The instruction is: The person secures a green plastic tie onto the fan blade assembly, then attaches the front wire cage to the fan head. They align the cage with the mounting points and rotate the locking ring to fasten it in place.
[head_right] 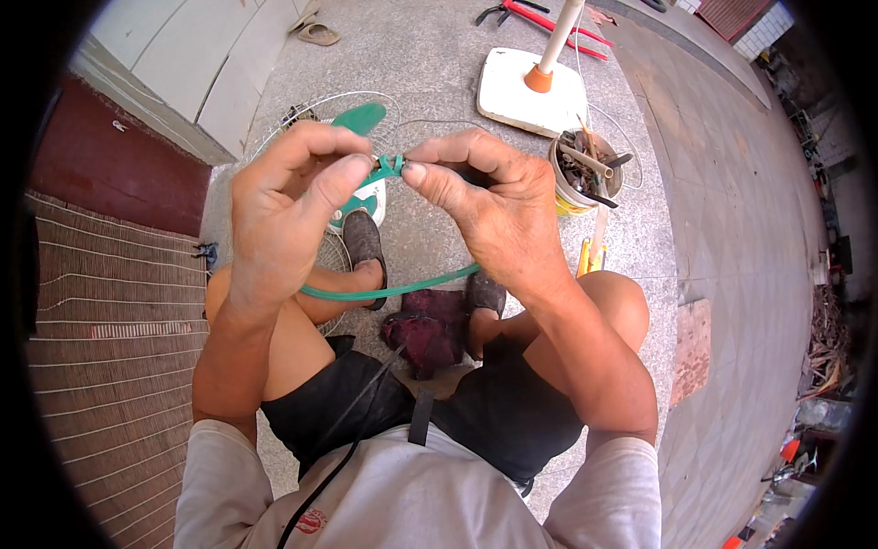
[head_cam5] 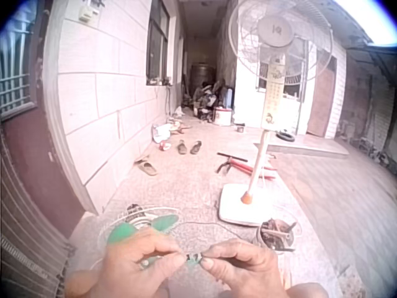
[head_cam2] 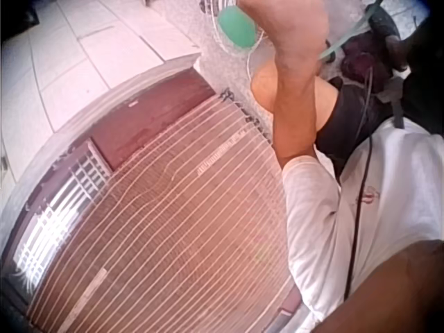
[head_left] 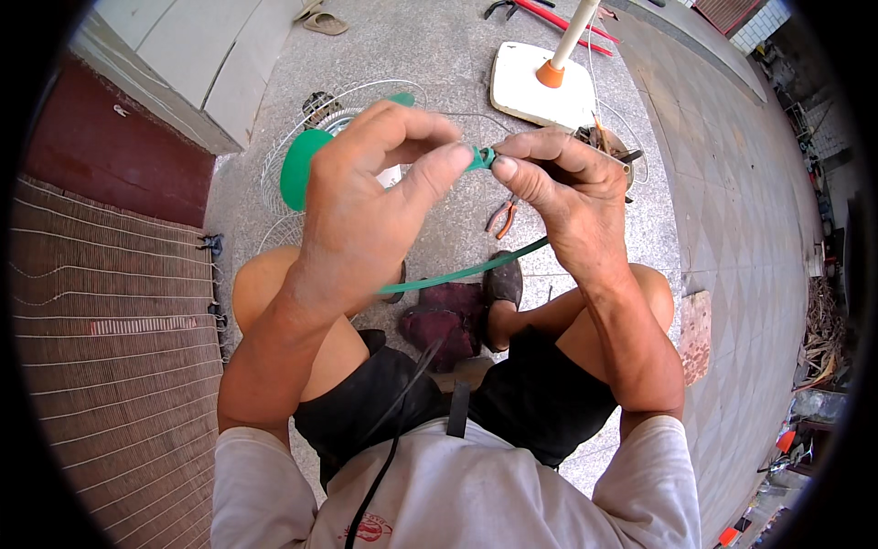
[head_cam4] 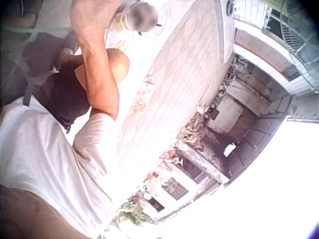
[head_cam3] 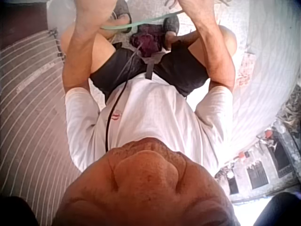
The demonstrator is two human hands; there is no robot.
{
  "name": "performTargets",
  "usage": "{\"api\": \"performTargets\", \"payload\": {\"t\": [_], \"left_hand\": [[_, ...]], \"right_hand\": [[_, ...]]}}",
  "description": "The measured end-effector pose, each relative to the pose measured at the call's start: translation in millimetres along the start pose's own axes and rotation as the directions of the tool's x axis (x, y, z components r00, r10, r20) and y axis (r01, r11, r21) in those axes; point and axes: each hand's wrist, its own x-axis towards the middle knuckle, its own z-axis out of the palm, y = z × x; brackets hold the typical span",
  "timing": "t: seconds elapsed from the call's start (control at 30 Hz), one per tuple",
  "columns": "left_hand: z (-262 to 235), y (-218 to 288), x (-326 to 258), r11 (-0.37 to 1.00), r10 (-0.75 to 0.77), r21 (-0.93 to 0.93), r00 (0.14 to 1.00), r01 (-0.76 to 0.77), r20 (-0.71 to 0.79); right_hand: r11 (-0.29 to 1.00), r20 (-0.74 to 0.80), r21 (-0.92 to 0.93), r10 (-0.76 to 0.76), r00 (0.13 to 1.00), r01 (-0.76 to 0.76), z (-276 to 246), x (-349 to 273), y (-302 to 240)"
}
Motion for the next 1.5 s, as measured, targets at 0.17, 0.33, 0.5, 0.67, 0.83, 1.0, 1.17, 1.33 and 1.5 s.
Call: {"api": "performTargets", "payload": {"t": [0.17,0.33,0.5,0.67,0.83,1.0,1.17,1.33,1.5], "left_hand": [[-3,-5,1,0.982,0.152,0.110,0.987,-0.156,0.043],[-3,-7,1,0.998,0.036,0.054,0.999,-0.037,0.021],[2,-5,0,0.998,0.063,0.016,0.998,-0.063,-0.015],[1,-11,-1,0.995,0.082,0.055,0.997,-0.083,0.013],[0,-8,-1,0.996,0.041,0.077,0.999,-0.041,0.001],[3,-13,0,0.982,0.153,0.117,0.988,-0.149,-0.028],[0,-11,1,0.967,0.174,0.189,0.985,-0.172,0.006],[3,-7,-1,0.982,0.108,0.158,0.994,-0.104,-0.016],[3,-9,1,0.966,0.183,0.191,0.983,-0.177,-0.017]], "right_hand": [[1.000,0.003,-0.001,-0.016,1.000,0.016,2,1,-2],[1.000,-0.002,0.010,0.009,1.000,-0.009,1,0,-1],[1.000,-0.011,0.009,0.012,1.000,-0.011,1,0,-2],[1.000,-0.007,-0.013,0.012,1.000,-0.012,2,0,-2],[0.997,-0.016,-0.012,0.074,0.997,-0.074,1,-1,-3],[0.998,-0.010,-0.017,0.054,0.999,-0.054,1,-1,-4],[0.999,-0.019,-0.038,0.029,0.999,-0.030,2,-2,-4],[1.000,-0.010,-0.006,-0.010,1.000,0.010,2,0,-2],[1.000,-0.015,-0.002,0.012,1.000,-0.012,1,-1,-3]]}}
